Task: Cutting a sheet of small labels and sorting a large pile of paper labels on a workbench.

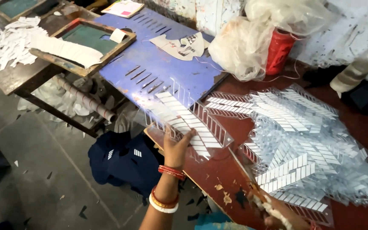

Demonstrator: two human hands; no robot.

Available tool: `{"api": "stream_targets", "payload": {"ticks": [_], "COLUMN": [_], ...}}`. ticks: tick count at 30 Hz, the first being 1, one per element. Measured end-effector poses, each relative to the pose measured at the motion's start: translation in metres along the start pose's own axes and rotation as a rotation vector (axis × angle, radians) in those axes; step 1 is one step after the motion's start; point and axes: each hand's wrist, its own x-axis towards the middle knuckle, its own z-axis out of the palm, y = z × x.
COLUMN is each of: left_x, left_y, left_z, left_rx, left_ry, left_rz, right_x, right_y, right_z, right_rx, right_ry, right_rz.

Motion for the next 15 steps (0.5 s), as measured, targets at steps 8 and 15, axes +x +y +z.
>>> {"api": "stream_targets", "payload": {"ticks": [8,15], "left_x": [-0.006,-0.018], "left_y": [0.001,0.016], "left_z": [0.033,0.045], "left_rx": [0.108,0.177], "left_ry": [-0.044,-0.082], "left_rz": [0.015,0.031], "right_x": [0.073,0.091], "right_y": [-0.138,-0.166], "right_z": [0.082,0.102], "right_rx": [0.005,-0.061], "right_ry": [0.227,0.268], "right_rz": [0.411,0.346]}}
